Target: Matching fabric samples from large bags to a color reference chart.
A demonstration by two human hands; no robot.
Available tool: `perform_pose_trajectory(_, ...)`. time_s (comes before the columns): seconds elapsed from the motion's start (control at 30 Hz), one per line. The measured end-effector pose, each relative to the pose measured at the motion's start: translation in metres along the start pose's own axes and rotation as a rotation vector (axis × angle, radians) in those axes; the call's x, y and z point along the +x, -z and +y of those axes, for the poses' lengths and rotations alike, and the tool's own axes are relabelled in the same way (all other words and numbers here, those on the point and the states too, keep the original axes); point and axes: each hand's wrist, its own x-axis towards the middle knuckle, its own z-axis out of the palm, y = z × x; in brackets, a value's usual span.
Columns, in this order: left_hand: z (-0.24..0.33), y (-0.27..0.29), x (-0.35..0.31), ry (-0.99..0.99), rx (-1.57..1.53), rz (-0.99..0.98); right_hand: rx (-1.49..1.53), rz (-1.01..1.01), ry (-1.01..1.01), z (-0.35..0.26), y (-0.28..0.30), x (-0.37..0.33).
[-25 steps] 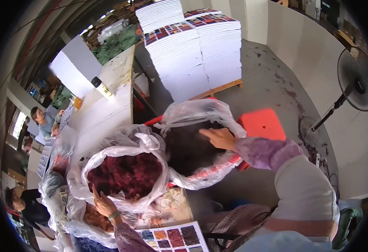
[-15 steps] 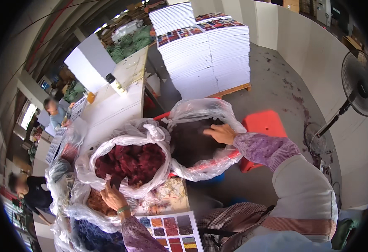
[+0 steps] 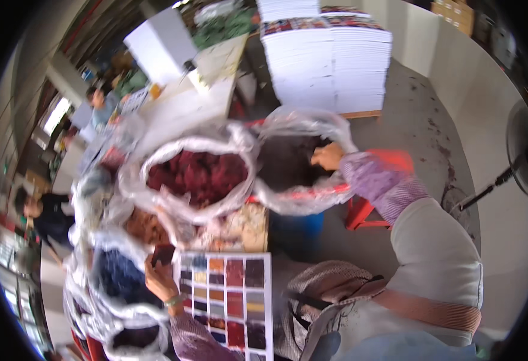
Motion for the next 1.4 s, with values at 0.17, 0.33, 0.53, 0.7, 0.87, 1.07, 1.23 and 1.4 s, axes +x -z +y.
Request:
perform_pose_trajectory(0.17,-0.037,0.046,-0.047,0.243,-0.589,0.123,-0.090,-0.016,0.038,0.022,-0.009,-0.001)
perform_pose_trajectory(0.33,-0.061,0.115,-0.131,0.442,-0.570,0.222,-0.070,0.193,-0.164,0.000,-0.005,0.011)
perform_pose_trajectory(0.53,-0.054,0.157,-0.240,0.682,-0.168,0.291,1.112,0.159,-0.409,-0.150,0.058,0.035)
perform_pose_trajectory(0.7,-0.025,0.150,-0.269,0.300,0.378,0.239,1.363,-0.331,-0.074,-0.341,0.074,-0.005)
perform_pose_trajectory(0.87,-0.027,0.136,-0.289,0.300,0.306,0.189,1.440,-0.679,0.283,-0.463,0.066,-0.055)
perform_pose_trajectory(1.07,-0.020,0.134,-0.321,0.572,0.075,0.275,1.393,-0.724,0.383,-0.505,0.052,-0.094)
perform_pose_trajectory(1.23,-0.021,0.132,-0.334,0.577,0.015,0.278,1.266,-0.727,0.454,-0.520,0.038,-0.113)
perform_pose_trajectory(1.4,-0.031,0.122,-0.341,0.697,-0.426,0.268,1.171,-0.488,0.698,-0.527,0.033,-0.115)
